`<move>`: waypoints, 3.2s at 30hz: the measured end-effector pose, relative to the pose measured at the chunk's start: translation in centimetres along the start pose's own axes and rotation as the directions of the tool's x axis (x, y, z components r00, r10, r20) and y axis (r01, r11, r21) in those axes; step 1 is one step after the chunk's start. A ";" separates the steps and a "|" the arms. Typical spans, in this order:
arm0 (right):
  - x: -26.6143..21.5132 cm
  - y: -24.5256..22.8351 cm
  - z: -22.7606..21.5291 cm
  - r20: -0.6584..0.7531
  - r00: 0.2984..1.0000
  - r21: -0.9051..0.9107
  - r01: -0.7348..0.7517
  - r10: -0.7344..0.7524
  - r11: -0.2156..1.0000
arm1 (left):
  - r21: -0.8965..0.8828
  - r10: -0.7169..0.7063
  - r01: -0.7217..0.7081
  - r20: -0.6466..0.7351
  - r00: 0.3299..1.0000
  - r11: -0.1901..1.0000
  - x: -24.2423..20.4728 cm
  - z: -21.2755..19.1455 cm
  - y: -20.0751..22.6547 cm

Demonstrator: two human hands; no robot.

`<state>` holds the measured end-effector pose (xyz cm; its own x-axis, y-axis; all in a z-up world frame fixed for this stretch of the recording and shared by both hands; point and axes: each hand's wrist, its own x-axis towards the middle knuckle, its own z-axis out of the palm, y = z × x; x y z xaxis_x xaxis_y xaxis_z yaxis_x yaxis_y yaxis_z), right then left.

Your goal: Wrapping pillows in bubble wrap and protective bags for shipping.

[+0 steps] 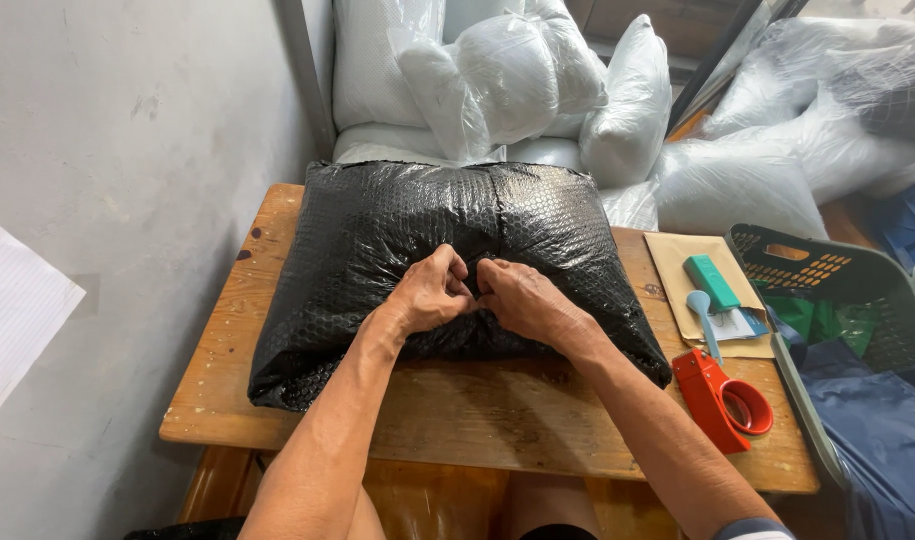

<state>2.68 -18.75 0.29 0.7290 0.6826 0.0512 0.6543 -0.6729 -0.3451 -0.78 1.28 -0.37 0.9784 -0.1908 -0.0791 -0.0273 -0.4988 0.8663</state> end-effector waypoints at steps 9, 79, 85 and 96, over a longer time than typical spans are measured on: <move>-2.0 -0.3 1.8 -0.292 0.956 -0.229 -0.044 -0.025 0.972 | 0.092 0.046 -0.041 -0.053 0.998 0.995 1.1 1.1 -1.4; -2.3 2.1 6.3 -0.585 0.793 0.047 -0.176 0.170 0.983 | 0.405 0.228 -0.114 -0.246 0.942 0.907 2.1 3.0 -1.2; -1.2 2.5 5.8 -0.585 0.782 0.045 -0.236 0.217 0.971 | 0.380 0.226 -0.105 -0.289 0.930 0.919 2.5 2.9 -1.1; -0.6 1.7 3.8 -0.513 0.802 0.131 -0.281 0.307 0.951 | 0.402 0.174 -0.061 -0.249 0.953 0.914 2.7 2.9 -1.2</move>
<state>2.64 -19.23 -3.93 0.8886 0.1944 0.4156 0.3912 -0.7941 -0.4651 1.30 -1.06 -3.08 0.9785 -0.0574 0.1981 -0.1671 -0.7836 0.5983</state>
